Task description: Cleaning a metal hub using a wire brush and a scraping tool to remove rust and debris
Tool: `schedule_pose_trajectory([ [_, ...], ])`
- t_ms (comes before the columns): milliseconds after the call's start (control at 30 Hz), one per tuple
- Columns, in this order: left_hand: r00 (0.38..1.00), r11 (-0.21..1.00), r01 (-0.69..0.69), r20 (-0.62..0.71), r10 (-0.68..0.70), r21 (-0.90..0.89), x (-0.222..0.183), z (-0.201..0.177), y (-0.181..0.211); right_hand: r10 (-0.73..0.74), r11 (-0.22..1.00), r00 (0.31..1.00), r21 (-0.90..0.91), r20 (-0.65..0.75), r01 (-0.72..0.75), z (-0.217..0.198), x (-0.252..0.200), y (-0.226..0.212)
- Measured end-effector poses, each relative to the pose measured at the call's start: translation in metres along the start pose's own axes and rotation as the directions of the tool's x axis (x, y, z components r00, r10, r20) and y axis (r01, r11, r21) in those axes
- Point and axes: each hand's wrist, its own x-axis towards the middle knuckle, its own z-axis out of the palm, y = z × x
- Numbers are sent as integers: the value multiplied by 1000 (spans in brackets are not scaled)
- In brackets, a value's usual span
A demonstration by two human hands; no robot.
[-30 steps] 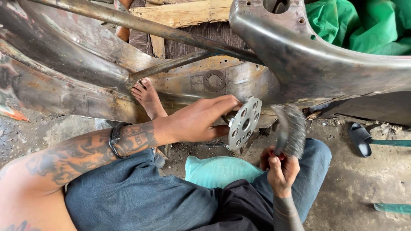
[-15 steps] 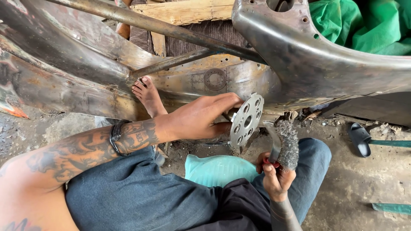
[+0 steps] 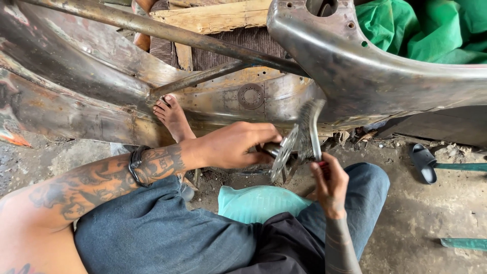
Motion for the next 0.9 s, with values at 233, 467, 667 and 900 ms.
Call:
schedule_pose_trajectory([
  [233, 998, 996, 46, 56, -42, -73, 2, 3, -3, 24, 948, 995, 318, -96, 8, -4, -39, -20],
  [467, 981, 845, 157, -20, -194, -511, -2, 9, -11, 15, 933, 1000, 360, -4, -13, 28, -30, 5],
  [667, 922, 678, 279, -7, -386, -680, -5, 16, -25, -191, 954, 981, 242, 27, 179, 32, -28, -18],
  [900, 880, 588, 339, 27, -473, -734, -3, 13, -23, 73, 913, 997, 404, -35, -53, 27, -21, -7],
])
